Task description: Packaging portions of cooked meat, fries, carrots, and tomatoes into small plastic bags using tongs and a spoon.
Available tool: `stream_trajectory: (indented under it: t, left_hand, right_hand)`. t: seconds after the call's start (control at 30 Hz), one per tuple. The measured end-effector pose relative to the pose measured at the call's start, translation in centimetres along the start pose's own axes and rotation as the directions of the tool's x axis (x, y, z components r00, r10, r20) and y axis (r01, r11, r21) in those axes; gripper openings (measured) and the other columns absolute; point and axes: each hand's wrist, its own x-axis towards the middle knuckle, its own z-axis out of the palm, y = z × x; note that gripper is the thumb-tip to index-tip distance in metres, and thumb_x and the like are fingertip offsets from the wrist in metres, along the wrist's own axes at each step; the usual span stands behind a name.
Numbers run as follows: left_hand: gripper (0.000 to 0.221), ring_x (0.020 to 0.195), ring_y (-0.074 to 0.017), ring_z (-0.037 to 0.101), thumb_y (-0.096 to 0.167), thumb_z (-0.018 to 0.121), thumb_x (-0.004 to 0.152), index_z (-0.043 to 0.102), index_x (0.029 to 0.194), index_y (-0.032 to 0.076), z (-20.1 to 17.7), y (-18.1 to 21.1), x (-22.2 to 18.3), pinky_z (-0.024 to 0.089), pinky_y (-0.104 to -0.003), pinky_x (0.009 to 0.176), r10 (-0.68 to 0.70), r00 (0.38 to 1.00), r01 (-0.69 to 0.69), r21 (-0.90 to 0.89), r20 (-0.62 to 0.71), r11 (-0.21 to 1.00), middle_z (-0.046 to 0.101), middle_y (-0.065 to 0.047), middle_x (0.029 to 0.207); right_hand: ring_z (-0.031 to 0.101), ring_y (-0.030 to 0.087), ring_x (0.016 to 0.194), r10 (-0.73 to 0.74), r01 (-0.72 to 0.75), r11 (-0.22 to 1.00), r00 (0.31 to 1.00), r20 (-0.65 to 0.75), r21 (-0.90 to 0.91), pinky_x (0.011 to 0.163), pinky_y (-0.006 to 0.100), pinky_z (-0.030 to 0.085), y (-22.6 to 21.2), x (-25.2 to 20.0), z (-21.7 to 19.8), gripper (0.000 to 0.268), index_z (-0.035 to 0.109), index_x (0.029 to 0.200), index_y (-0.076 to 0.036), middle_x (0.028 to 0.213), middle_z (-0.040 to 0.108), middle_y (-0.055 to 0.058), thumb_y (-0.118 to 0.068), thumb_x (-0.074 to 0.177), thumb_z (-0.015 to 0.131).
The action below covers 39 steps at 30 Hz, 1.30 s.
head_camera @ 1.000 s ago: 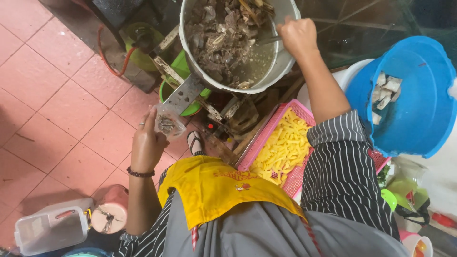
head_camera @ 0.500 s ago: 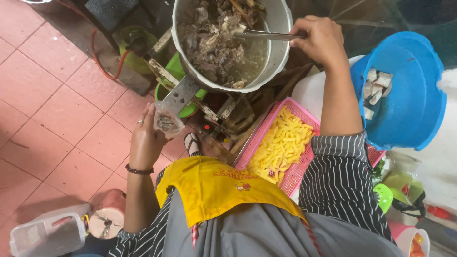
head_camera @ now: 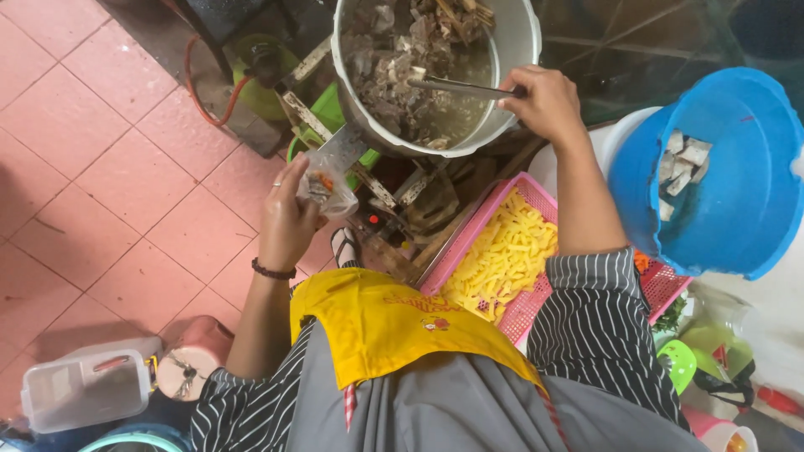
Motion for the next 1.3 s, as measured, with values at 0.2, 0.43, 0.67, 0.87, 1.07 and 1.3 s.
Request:
stream_trajectory:
  t: [0.2,0.43,0.67,0.87,1.07,1.3]
  left_hand:
    - [0.064,0.065,-0.0140,0.067,-0.016,0.052,0.083,0.049,0.145,-0.001,1.4,-0.9,1.5,0.058,-0.028,0.057,0.018,1.000,-0.020,-0.093,-0.019,0.995,0.054,-0.018,0.149]
    - [0.066,0.067,-0.0130,0.072,-0.014,0.053,0.085,0.047,0.149,0.001,1.6,1.0,2.1,0.059,-0.027,0.059,0.032,0.999,-0.030,-0.074,0.022,0.997,0.051,-0.017,0.155]
    - [0.070,0.084,-0.0263,0.073,-0.014,0.056,0.081,0.049,0.148,0.002,1.6,2.2,2.2,0.058,-0.034,0.071,0.198,0.980,-0.200,0.093,0.029,0.975,0.050,-0.021,0.156]
    - [0.071,0.106,-0.0358,0.070,-0.012,0.055,0.080,0.051,0.149,0.003,2.3,2.1,1.9,0.057,-0.040,0.085,0.173,0.979,-0.193,0.213,0.109,0.958,0.053,-0.019,0.154]
    - [0.074,0.113,-0.0380,0.068,-0.012,0.055,0.075,0.051,0.147,0.002,2.4,0.6,1.6,0.057,-0.039,0.078,0.173,0.976,-0.200,0.240,0.129,0.950,0.051,-0.019,0.155]
    - [0.075,0.108,-0.0370,0.068,-0.012,0.057,0.075,0.051,0.148,0.003,2.1,0.3,0.5,0.057,-0.040,0.081,0.166,0.977,-0.195,0.236,0.135,0.952,0.051,-0.019,0.155]
  right_hand:
    - [0.068,0.028,0.084,0.019,-0.019,0.996,1.000,0.003,-0.092,0.072,0.041,0.050,-1.6,-1.2,-0.3,0.023,0.075,0.102,-0.012,0.093,0.071,0.007,-0.021,0.084,0.087]
    - [0.064,0.016,0.083,-0.022,-0.021,0.930,0.993,0.115,0.366,0.069,0.029,0.050,-4.6,-4.3,-1.8,0.022,0.072,0.104,-0.006,0.091,0.066,0.008,-0.005,0.085,0.084]
    - [0.068,0.025,0.077,-0.265,0.267,0.964,0.958,0.109,0.001,0.065,0.038,0.051,-10.6,-6.3,-1.8,0.022,0.073,0.101,-0.012,0.098,0.071,0.005,-0.022,0.085,0.083]
    - [0.068,0.017,0.079,-0.343,0.380,0.754,0.923,0.173,-0.536,0.070,0.036,0.052,-17.4,-9.0,-3.5,0.014,0.067,0.100,-0.014,0.090,0.059,0.003,-0.009,0.087,0.072]
    - [0.067,0.020,0.082,-0.321,0.275,0.809,0.947,0.000,-0.519,0.069,0.036,0.051,-18.3,-8.7,-8.0,0.028,0.072,0.117,-0.012,0.098,0.061,0.005,-0.010,0.090,0.070]
    - [0.074,0.024,0.074,-0.013,-0.013,0.507,1.000,-0.023,-0.862,0.059,0.036,0.053,1.8,2.3,2.8,0.011,0.080,0.082,-0.017,0.086,0.073,0.009,-0.016,0.082,0.069]
